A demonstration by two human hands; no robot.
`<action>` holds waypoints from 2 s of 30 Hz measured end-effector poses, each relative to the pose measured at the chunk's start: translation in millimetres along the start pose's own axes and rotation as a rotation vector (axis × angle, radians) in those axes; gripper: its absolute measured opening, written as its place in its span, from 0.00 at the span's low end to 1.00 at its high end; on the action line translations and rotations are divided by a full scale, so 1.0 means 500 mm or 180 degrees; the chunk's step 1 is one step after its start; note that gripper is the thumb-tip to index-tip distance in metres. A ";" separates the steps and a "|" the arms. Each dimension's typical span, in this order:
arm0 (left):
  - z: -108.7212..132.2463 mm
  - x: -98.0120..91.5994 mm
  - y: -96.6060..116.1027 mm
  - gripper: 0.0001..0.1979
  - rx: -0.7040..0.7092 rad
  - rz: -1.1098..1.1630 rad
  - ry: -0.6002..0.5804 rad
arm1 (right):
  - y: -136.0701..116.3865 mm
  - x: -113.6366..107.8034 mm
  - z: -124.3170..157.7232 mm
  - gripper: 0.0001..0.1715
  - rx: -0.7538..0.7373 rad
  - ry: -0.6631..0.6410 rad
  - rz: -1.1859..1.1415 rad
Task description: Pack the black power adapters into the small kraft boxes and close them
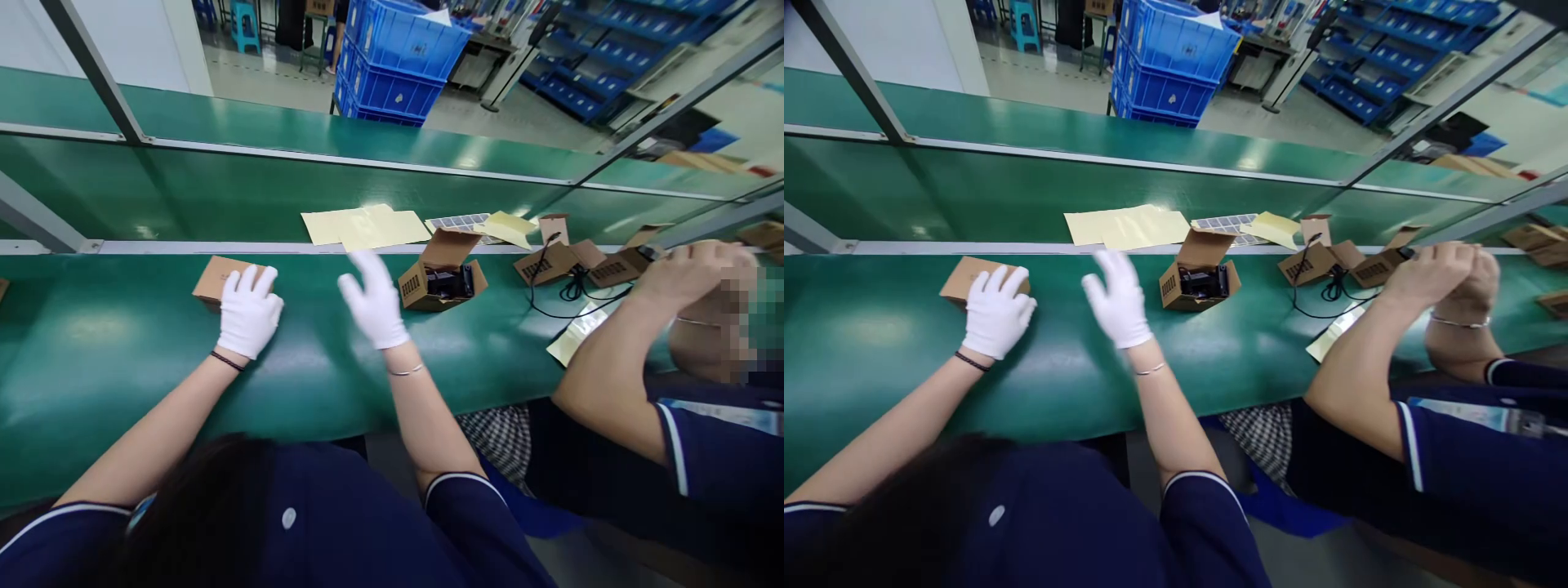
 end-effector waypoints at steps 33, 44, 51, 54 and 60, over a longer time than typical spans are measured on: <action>-0.015 -0.091 0.103 0.14 -0.0040 -0.0787 -0.1795 | -0.135 0.046 0.017 0.18 -0.0220 -0.1574 0.1518; 0.007 -0.086 0.079 0.15 -0.0090 -0.0786 -0.1304 | -0.080 0.018 -0.033 0.27 -0.1265 -0.1865 0.0196; -0.038 -0.088 0.106 0.13 0.0585 -0.1232 -0.1801 | -0.063 0.010 0.002 0.14 -0.0180 -0.1157 -0.1048; -0.053 -0.088 0.122 0.13 0.0803 -0.1305 -0.1787 | -0.064 0.005 0.006 0.13 0.0113 -0.0747 -0.1153; -0.052 -0.035 0.127 0.11 0.0802 -0.0464 -0.1663 | -0.089 0.013 0.000 0.12 0.0141 -0.0514 -0.0792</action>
Point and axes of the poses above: each hand's wrist, its own z-axis away from the middle knuckle, its own x-axis out of the palm, y = z × x, the point moved 4 cm from there along -z, towards the middle knuckle, and after that the axes turned 15 degrees about -x, right-handed, at the moved point
